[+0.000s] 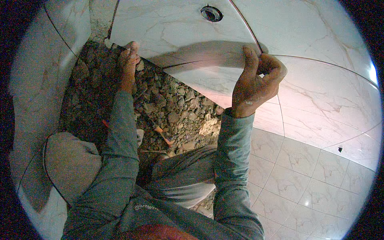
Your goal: The person is installing a white marble-patterned tile on a wall. They use a red trowel to apply adhesive, position the tile, and tap it into place. They also use a hammer to adjust the tile and a wooden board to check the alignment.
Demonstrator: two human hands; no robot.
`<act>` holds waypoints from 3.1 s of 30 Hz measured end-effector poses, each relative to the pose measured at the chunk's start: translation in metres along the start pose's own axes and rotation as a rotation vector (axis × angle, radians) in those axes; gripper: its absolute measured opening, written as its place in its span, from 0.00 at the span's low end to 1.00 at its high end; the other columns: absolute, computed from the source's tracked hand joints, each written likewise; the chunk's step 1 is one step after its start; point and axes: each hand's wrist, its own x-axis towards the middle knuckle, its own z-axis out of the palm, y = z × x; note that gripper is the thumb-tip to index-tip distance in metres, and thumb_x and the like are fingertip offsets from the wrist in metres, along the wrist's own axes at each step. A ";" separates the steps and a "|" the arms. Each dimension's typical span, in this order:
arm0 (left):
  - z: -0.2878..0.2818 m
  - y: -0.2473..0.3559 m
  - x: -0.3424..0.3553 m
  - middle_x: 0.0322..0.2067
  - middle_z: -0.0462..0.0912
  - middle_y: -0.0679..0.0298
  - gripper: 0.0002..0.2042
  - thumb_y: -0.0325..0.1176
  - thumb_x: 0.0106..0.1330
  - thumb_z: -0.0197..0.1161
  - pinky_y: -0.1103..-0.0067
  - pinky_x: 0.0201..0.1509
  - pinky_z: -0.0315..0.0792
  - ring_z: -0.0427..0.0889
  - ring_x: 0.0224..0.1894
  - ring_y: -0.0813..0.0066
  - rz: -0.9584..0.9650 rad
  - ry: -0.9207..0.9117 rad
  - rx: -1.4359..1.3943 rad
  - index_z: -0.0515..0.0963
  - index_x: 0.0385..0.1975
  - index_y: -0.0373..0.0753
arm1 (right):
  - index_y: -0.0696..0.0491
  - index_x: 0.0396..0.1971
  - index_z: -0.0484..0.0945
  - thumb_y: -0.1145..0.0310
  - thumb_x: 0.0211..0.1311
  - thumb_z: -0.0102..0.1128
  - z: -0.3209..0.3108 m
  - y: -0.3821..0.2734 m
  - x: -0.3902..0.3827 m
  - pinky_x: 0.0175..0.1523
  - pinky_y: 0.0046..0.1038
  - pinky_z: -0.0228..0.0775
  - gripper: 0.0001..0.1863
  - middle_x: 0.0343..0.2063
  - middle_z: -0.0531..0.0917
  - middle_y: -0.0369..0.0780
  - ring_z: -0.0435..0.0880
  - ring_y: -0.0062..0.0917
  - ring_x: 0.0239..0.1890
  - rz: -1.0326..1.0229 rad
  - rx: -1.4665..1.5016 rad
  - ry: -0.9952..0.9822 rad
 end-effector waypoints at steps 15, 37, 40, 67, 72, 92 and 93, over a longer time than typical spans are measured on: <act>0.009 0.025 -0.013 0.18 0.56 0.74 0.31 0.60 0.58 0.72 0.75 0.25 0.58 0.58 0.20 0.79 -0.101 0.109 0.164 0.56 0.18 0.49 | 0.54 0.34 0.74 0.67 0.55 0.77 0.004 0.004 -0.001 0.32 0.23 0.71 0.17 0.26 0.79 0.36 0.75 0.20 0.25 -0.034 0.091 0.065; -0.027 0.010 -0.011 0.66 0.60 0.40 0.49 0.73 0.66 0.42 0.54 0.66 0.71 0.70 0.63 0.46 -0.257 -0.094 0.071 0.51 0.71 0.31 | 0.51 0.50 0.75 0.52 0.55 0.74 -0.040 -0.046 -0.018 0.31 0.32 0.79 0.28 0.24 0.83 0.41 0.86 0.30 0.25 -0.241 -0.025 -0.507; -0.032 0.011 -0.020 0.61 0.66 0.44 0.46 0.73 0.67 0.41 0.55 0.61 0.74 0.75 0.58 0.49 -0.278 -0.149 0.050 0.60 0.65 0.31 | 0.52 0.45 0.78 0.58 0.57 0.72 -0.065 -0.043 -0.026 0.31 0.33 0.78 0.20 0.28 0.85 0.43 0.86 0.31 0.26 -0.259 0.073 -0.613; 0.142 0.252 -0.067 0.34 0.86 0.55 0.20 0.48 0.74 0.54 0.70 0.43 0.80 0.88 0.38 0.62 0.728 -0.502 0.844 0.81 0.41 0.35 | 0.59 0.50 0.81 0.59 0.60 0.67 -0.214 0.271 -0.139 0.52 0.30 0.73 0.23 0.40 0.86 0.41 0.82 0.28 0.43 0.791 0.182 -1.310; 0.164 0.281 -0.047 0.28 0.79 0.57 0.08 0.27 0.63 0.60 0.66 0.27 0.75 0.81 0.28 0.58 1.636 -0.769 1.469 0.78 0.41 0.38 | 0.58 0.48 0.82 0.58 0.57 0.66 -0.214 0.348 -0.220 0.52 0.32 0.71 0.23 0.40 0.86 0.40 0.80 0.28 0.43 1.033 0.133 -1.373; 0.197 0.294 -0.032 0.22 0.84 0.59 0.22 0.55 0.63 0.63 0.64 0.34 0.77 0.86 0.29 0.59 1.037 -1.085 1.820 0.81 0.45 0.42 | 0.56 0.40 0.81 0.60 0.63 0.57 -0.118 0.530 -0.496 0.45 0.38 0.71 0.15 0.35 0.81 0.43 0.79 0.34 0.38 0.648 -0.360 -1.527; 0.186 0.289 -0.007 0.21 0.83 0.61 0.21 0.51 0.63 0.64 0.65 0.32 0.77 0.85 0.27 0.61 1.232 -1.089 1.819 0.80 0.48 0.43 | 0.56 0.41 0.80 0.60 0.64 0.56 -0.106 0.534 -0.501 0.45 0.38 0.71 0.15 0.35 0.81 0.43 0.79 0.34 0.38 0.608 -0.368 -1.541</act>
